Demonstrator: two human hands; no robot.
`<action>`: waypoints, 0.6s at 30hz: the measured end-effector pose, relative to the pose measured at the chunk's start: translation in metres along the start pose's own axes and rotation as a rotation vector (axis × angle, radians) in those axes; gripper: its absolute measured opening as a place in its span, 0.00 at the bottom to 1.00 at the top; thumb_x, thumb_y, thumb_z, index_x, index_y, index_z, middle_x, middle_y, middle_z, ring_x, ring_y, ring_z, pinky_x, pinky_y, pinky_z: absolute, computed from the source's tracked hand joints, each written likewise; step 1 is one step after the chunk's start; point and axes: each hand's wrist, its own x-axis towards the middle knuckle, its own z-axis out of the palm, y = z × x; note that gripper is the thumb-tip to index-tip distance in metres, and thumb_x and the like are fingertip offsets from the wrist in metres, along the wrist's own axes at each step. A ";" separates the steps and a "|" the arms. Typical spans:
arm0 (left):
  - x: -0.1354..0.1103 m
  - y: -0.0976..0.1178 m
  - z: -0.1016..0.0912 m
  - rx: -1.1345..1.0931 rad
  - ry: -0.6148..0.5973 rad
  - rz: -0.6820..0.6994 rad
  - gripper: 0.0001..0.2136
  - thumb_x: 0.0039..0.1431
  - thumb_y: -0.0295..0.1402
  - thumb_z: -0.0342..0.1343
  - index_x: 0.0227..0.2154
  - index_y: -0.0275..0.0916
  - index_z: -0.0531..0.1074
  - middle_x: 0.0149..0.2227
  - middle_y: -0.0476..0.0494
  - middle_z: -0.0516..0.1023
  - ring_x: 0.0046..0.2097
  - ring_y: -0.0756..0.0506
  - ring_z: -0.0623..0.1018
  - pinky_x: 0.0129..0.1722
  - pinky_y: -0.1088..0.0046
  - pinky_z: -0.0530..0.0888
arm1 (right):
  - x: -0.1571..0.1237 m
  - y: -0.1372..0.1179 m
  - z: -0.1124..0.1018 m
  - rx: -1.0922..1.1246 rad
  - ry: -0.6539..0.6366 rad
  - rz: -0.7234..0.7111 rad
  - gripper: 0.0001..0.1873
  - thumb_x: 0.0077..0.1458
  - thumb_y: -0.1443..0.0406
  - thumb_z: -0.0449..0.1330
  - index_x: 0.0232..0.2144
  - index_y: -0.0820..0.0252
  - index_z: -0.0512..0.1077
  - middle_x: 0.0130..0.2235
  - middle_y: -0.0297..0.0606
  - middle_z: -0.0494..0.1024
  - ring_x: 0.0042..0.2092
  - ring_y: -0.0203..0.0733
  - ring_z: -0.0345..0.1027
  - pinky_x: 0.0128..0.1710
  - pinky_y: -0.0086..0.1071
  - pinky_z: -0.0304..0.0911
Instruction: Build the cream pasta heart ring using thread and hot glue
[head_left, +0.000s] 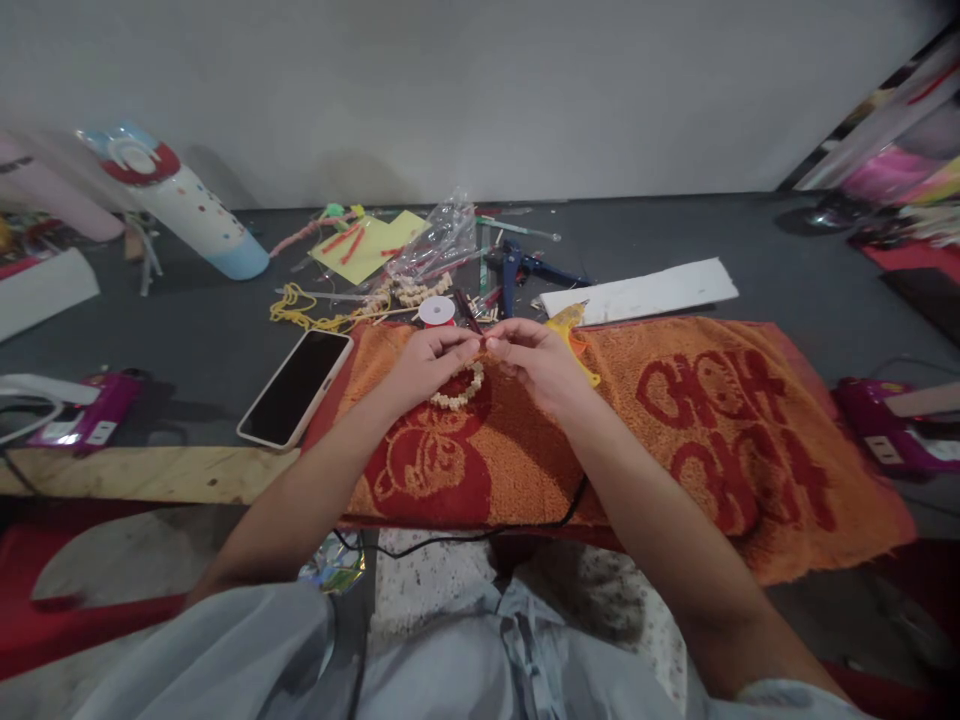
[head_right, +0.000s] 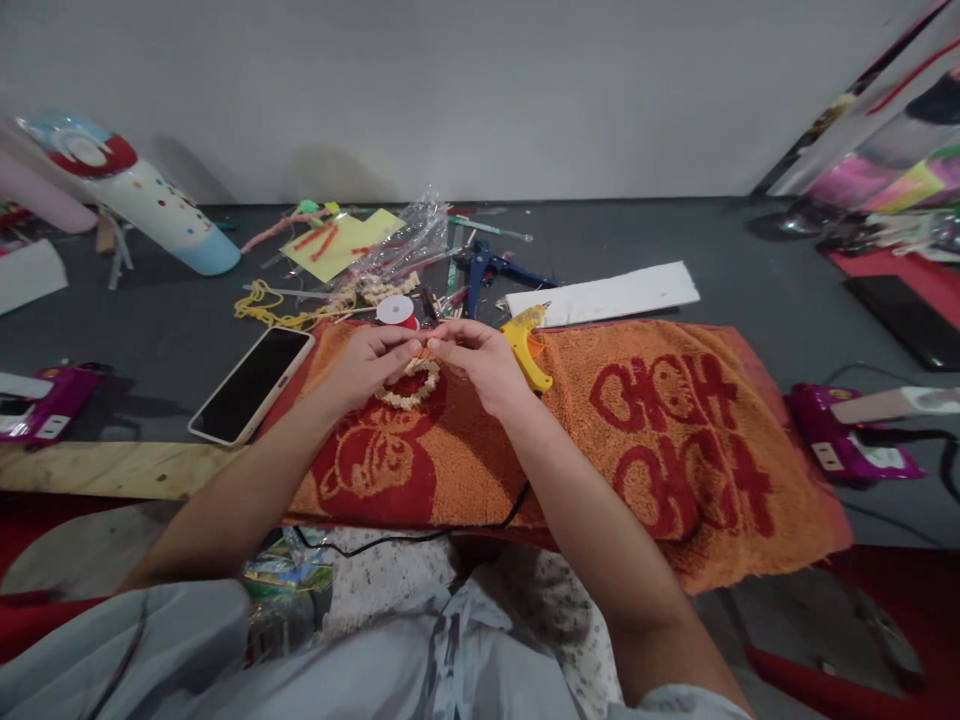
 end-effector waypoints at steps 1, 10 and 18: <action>0.000 0.000 0.001 -0.040 -0.013 -0.021 0.20 0.54 0.48 0.59 0.34 0.32 0.76 0.19 0.55 0.63 0.20 0.56 0.57 0.20 0.78 0.55 | 0.000 0.000 0.000 0.007 -0.004 0.002 0.15 0.37 0.59 0.74 0.27 0.57 0.76 0.25 0.28 0.70 0.25 0.28 0.51 0.24 0.29 0.44; 0.000 0.002 0.004 -0.177 -0.074 -0.078 0.21 0.48 0.50 0.64 0.28 0.34 0.72 0.18 0.57 0.60 0.18 0.58 0.56 0.16 0.80 0.53 | -0.003 -0.004 0.005 0.075 -0.051 0.089 0.16 0.35 0.59 0.75 0.26 0.57 0.74 0.26 0.27 0.72 0.25 0.27 0.57 0.23 0.26 0.50; -0.001 -0.001 0.003 -0.282 -0.052 -0.066 0.21 0.45 0.49 0.67 0.26 0.34 0.73 0.15 0.57 0.61 0.16 0.58 0.55 0.16 0.79 0.51 | -0.001 -0.006 0.004 0.149 -0.031 0.124 0.14 0.36 0.60 0.74 0.28 0.56 0.78 0.22 0.26 0.68 0.24 0.27 0.53 0.23 0.26 0.50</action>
